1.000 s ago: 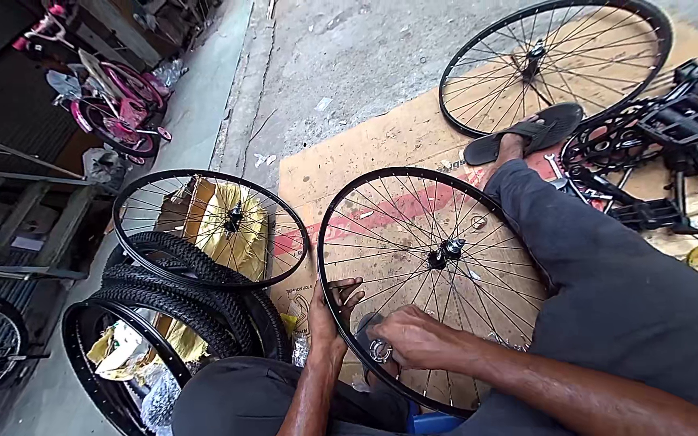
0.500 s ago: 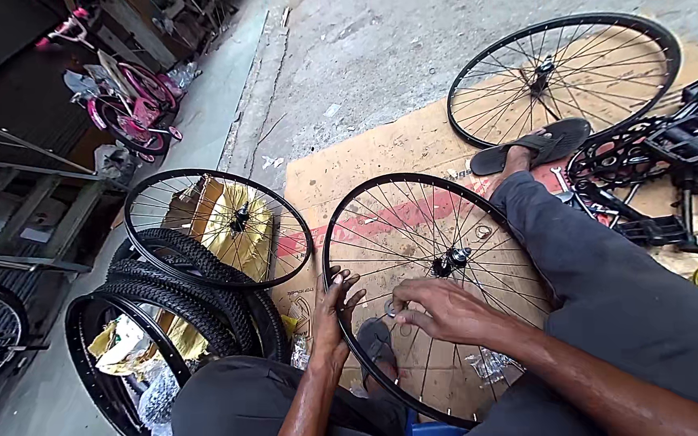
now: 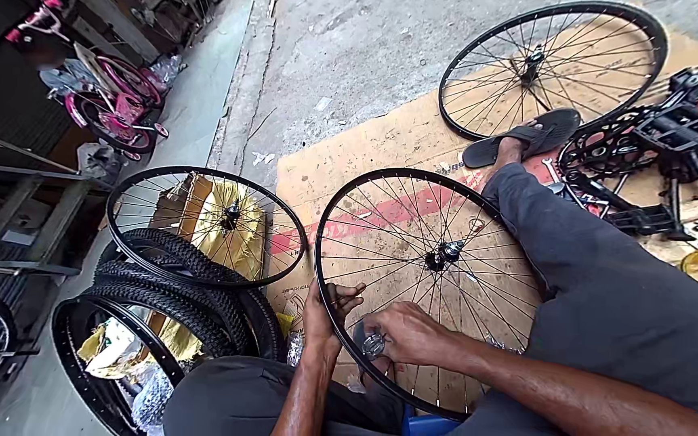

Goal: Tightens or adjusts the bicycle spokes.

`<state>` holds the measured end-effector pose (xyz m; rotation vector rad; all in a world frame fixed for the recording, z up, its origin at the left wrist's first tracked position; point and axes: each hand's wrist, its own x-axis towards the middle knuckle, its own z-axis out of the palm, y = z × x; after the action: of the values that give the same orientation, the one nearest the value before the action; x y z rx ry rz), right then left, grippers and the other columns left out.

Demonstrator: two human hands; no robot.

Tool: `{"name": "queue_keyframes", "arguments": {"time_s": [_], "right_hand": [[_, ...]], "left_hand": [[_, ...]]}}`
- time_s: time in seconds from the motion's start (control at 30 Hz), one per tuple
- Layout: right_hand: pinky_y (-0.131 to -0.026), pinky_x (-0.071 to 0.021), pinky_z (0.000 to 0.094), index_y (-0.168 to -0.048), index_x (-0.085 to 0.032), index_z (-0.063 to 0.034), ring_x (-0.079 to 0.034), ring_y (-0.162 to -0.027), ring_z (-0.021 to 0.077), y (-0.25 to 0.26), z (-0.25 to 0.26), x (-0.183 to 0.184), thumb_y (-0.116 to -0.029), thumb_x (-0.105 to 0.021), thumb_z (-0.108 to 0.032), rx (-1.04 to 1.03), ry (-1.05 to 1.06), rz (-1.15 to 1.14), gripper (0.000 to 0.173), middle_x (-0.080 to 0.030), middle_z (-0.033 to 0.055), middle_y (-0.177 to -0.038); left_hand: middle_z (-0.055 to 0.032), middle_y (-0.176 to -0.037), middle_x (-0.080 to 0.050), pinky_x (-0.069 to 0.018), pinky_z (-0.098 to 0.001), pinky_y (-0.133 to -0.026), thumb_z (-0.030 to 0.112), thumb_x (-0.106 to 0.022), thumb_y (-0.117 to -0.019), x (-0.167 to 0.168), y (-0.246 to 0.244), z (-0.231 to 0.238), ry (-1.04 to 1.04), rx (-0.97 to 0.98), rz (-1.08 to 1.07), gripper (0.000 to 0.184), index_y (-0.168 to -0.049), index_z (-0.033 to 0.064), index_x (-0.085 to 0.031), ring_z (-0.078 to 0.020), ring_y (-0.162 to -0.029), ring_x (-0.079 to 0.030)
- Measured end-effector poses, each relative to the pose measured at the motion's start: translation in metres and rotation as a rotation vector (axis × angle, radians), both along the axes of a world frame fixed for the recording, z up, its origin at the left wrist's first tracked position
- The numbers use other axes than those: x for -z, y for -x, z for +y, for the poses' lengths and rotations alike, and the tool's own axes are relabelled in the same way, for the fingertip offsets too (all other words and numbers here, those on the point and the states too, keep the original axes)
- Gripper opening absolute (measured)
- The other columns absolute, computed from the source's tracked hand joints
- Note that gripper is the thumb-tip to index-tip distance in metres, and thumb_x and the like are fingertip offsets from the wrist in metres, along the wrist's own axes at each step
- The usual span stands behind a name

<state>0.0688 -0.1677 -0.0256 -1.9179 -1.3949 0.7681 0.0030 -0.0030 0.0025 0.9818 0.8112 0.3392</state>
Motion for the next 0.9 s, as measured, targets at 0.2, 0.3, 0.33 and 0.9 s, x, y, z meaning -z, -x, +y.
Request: {"name": "queue_keyframes", "arguments": {"time_s": [0.2, 0.3, 0.33, 0.9], "right_hand": [[-0.069, -0.0527, 0.0520, -0.101, -0.067, -0.0112, -0.069, -0.079, 0.0300, 0.012, 0.001, 0.004, -0.0940, -0.064, -0.025, 0.022, 0.036, -0.113, 0.016, -0.068, 0.0101, -0.081], [-0.082, -0.0533, 0.0474, -0.116, -0.063, -0.0107, -0.067, -0.086, 0.0240, -0.010, -0.010, -0.003, -0.0933, -0.073, -0.033, -0.165, -0.021, 0.146, 0.033, -0.069, 0.0078, -0.094], [-0.087, -0.0519, 0.0440, -0.118, -0.064, -0.0105, -0.065, -0.092, 0.0212, -0.017, -0.016, -0.001, -0.0957, -0.072, -0.035, -0.232, -0.085, 0.207, 0.034, -0.067, 0.0066, -0.101], [-0.077, -0.0538, 0.0441, -0.103, -0.067, -0.0087, -0.065, -0.083, 0.0215, -0.003, -0.012, 0.000, -0.0917, -0.074, -0.019, 0.027, -0.089, 0.178, 0.017, -0.068, 0.0068, -0.093]], "left_hand": [[-0.0150, -0.073, -0.071, -0.0608, -0.0412, -0.073, 0.041, -0.029, -0.1096, 0.000, 0.001, -0.004, -0.001, 0.004, -0.030, 0.059, -0.072, 0.0077, -0.059, -0.0309, -0.076, -0.074], [-0.0159, -0.074, -0.072, -0.0610, -0.0435, -0.075, 0.042, -0.028, -0.1101, 0.003, 0.001, -0.002, 0.005, -0.006, -0.048, 0.061, -0.071, 0.0067, -0.060, -0.0327, -0.078, -0.075], [-0.0165, -0.074, -0.072, -0.0610, -0.0439, -0.075, 0.040, -0.028, -0.1101, 0.004, 0.001, -0.002, -0.001, -0.010, -0.051, 0.060, -0.071, 0.0066, -0.059, -0.0332, -0.079, -0.075], [-0.0159, -0.073, -0.071, -0.0605, -0.0425, -0.073, 0.045, -0.024, -0.1105, 0.006, 0.000, -0.002, 0.000, -0.009, -0.056, 0.066, -0.068, 0.0070, -0.057, -0.0304, -0.073, -0.073]]}}
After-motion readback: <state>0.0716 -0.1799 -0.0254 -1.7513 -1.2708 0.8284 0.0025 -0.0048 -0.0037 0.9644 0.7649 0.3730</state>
